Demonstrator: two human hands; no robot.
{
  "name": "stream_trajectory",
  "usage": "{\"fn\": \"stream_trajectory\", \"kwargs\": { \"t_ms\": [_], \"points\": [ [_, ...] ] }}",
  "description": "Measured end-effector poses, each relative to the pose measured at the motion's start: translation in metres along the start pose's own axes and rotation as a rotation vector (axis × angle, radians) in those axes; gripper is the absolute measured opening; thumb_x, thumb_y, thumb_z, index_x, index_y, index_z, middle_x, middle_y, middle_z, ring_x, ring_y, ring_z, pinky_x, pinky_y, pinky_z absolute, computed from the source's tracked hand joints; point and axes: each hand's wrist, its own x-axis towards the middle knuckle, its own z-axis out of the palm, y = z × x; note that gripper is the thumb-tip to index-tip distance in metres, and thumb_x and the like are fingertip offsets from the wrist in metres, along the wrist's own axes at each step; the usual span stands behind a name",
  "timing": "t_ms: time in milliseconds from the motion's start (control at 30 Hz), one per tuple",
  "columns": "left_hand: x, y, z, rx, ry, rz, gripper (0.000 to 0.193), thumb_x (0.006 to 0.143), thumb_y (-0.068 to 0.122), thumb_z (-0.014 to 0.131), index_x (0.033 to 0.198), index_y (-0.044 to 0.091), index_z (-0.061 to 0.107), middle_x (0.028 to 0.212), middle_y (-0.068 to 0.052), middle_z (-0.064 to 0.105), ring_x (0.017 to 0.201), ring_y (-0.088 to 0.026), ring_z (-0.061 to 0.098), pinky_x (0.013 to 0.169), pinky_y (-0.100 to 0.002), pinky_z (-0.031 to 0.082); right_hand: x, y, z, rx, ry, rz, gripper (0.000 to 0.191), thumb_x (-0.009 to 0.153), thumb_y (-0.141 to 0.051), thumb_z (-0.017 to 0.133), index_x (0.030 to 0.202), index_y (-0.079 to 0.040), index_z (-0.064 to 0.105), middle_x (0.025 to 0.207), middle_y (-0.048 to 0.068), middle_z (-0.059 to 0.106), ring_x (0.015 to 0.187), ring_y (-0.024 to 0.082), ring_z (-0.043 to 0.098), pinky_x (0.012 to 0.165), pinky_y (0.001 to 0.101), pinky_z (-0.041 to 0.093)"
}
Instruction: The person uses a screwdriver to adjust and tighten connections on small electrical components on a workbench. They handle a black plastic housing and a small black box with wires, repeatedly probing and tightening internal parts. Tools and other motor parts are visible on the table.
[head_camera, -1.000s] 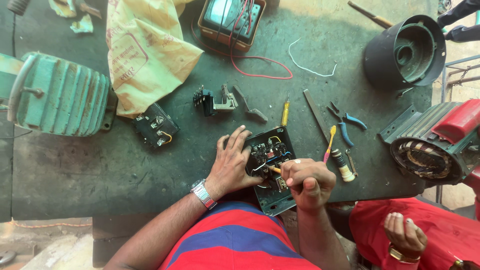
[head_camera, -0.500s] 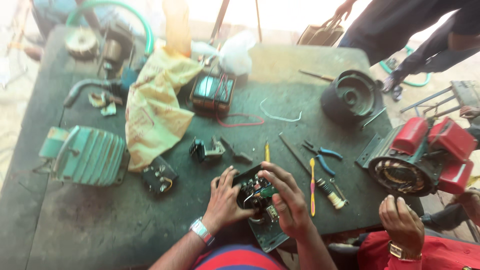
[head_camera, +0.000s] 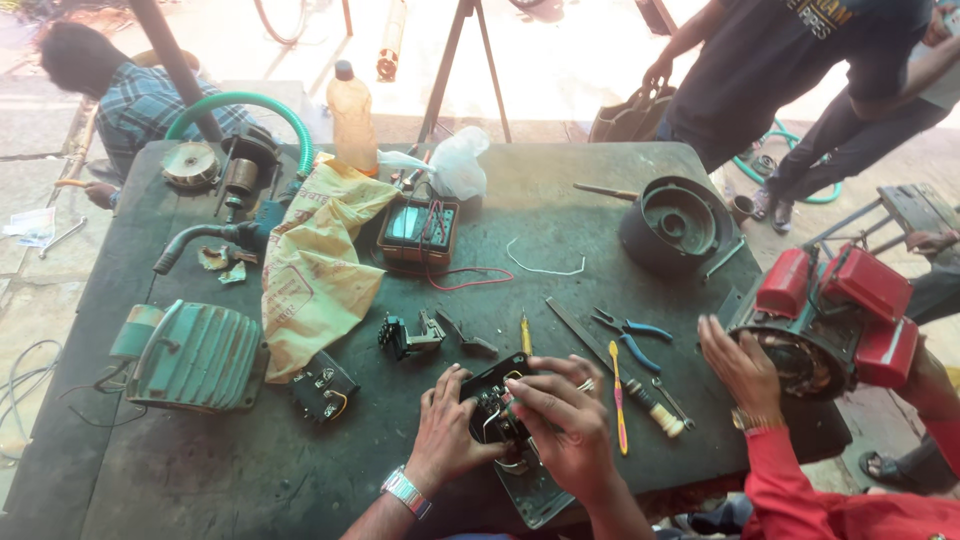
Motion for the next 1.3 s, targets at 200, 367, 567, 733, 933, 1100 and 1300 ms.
{"fn": "stream_trajectory", "kwargs": {
  "t_ms": [200, 367, 567, 733, 933, 1100, 1300],
  "points": [
    [0.002, 0.003, 0.003, 0.021, 0.026, 0.025, 0.071, 0.056, 0.054, 0.090, 0.097, -0.001, 0.075, 0.148, -0.019, 0.042, 0.147, -0.036, 0.026, 0.113, -0.053, 0.027, 0.002, 0.000, -0.009, 0.080, -0.058, 0.023, 0.033, 0.092, -0.013, 0.064, 0.124, -0.010, 0.070, 0.120, 0.008, 0.070, 0.120, 0.031, 0.059, 0.104, 0.0431, 0.040],
    [0.004, 0.005, 0.008, 0.030, 0.038, 0.044, 0.069, 0.058, 0.053, 0.090, 0.097, -0.002, 0.075, 0.148, -0.022, 0.042, 0.147, -0.036, 0.028, 0.111, -0.052, 0.029, 0.003, 0.003, -0.013, -0.015, 0.015, -0.013, 0.030, 0.089, -0.024, 0.078, 0.118, -0.017, 0.076, 0.098, -0.002, 0.070, 0.107, 0.019, 0.065, 0.099, 0.0404, 0.043],
    [0.007, 0.004, 0.013, 0.023, 0.043, 0.032, 0.072, 0.057, 0.052, 0.090, 0.101, -0.002, 0.075, 0.149, -0.022, 0.041, 0.146, -0.035, 0.028, 0.110, -0.052, 0.030, 0.001, 0.011, -0.014, 0.150, -0.055, 0.010, 0.035, 0.093, -0.017, 0.068, 0.127, -0.011, 0.070, 0.110, 0.007, 0.070, 0.115, 0.027, 0.062, 0.099, 0.0407, 0.043],
    [0.011, 0.002, 0.014, 0.037, 0.008, 0.012, 0.076, 0.058, 0.054, 0.090, 0.107, -0.002, 0.075, 0.154, -0.021, 0.039, 0.147, -0.035, 0.027, 0.111, -0.052, 0.030, 0.003, 0.015, -0.010, 0.081, -0.049, -0.032, 0.044, 0.091, -0.026, 0.073, 0.132, -0.011, 0.068, 0.114, 0.008, 0.070, 0.111, 0.028, 0.061, 0.103, 0.0396, 0.038],
    [0.012, 0.002, 0.019, 0.031, 0.005, 0.016, 0.078, 0.058, 0.056, 0.090, 0.106, -0.003, 0.074, 0.152, -0.022, 0.039, 0.146, -0.036, 0.027, 0.111, -0.053, 0.030, 0.007, 0.016, -0.010, -0.019, 0.081, -0.085, 0.029, 0.093, -0.030, 0.074, 0.121, -0.024, 0.071, 0.099, -0.005, 0.069, 0.109, 0.022, 0.061, 0.112, 0.0456, 0.031],
    [0.015, 0.003, 0.019, 0.062, -0.015, 0.019, 0.079, 0.059, 0.057, 0.089, 0.109, -0.003, 0.073, 0.154, -0.021, 0.040, 0.146, -0.035, 0.028, 0.111, -0.052, 0.030, 0.006, 0.021, -0.016, 0.158, -0.106, -0.001, 0.035, 0.096, -0.013, 0.068, 0.132, -0.010, 0.070, 0.121, 0.008, 0.074, 0.124, 0.029, 0.063, 0.112, 0.0440, 0.040],
    [0.015, 0.002, 0.021, 0.055, 0.004, 0.034, 0.081, 0.060, 0.058, 0.088, 0.110, -0.004, 0.073, 0.151, -0.022, 0.041, 0.146, -0.035, 0.028, 0.110, -0.053, 0.031, 0.003, 0.023, -0.013, 0.192, -0.106, 0.018, 0.030, 0.090, -0.011, 0.076, 0.120, -0.012, 0.075, 0.110, 0.005, 0.074, 0.115, 0.025, 0.066, 0.113, 0.0457, 0.043]
  ]
}}
